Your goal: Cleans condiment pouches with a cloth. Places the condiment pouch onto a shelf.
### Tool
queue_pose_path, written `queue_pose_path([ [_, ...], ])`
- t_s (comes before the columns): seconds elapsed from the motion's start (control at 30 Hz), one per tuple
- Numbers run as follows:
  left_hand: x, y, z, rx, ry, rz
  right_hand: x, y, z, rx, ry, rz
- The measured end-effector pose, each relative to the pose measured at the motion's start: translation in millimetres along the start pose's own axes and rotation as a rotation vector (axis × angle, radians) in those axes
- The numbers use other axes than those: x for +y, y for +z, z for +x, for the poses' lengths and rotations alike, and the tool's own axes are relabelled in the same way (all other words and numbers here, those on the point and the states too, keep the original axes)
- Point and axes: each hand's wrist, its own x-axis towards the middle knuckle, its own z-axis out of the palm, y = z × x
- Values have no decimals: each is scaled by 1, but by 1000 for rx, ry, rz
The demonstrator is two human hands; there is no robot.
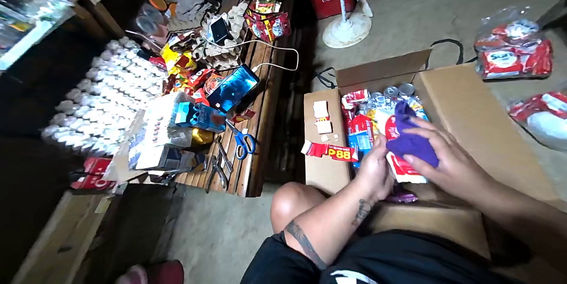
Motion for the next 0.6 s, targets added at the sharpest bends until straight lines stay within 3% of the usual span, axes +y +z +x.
queue_pose_path([
  [0.2,9,-11,7,112,65,-109,-18,5,-7,-74,-325,1],
  [0.33,-4,-8,0,-39,11,15,-7,-1,0,-31,-211,-13],
  [0.5,-17,2,-10,-60,-118,23,6,-12,10,-94,57,-67],
  [0.6,-11,2,-5,-17,-67,11,-2,-8,4,-84,-22,-57],
])
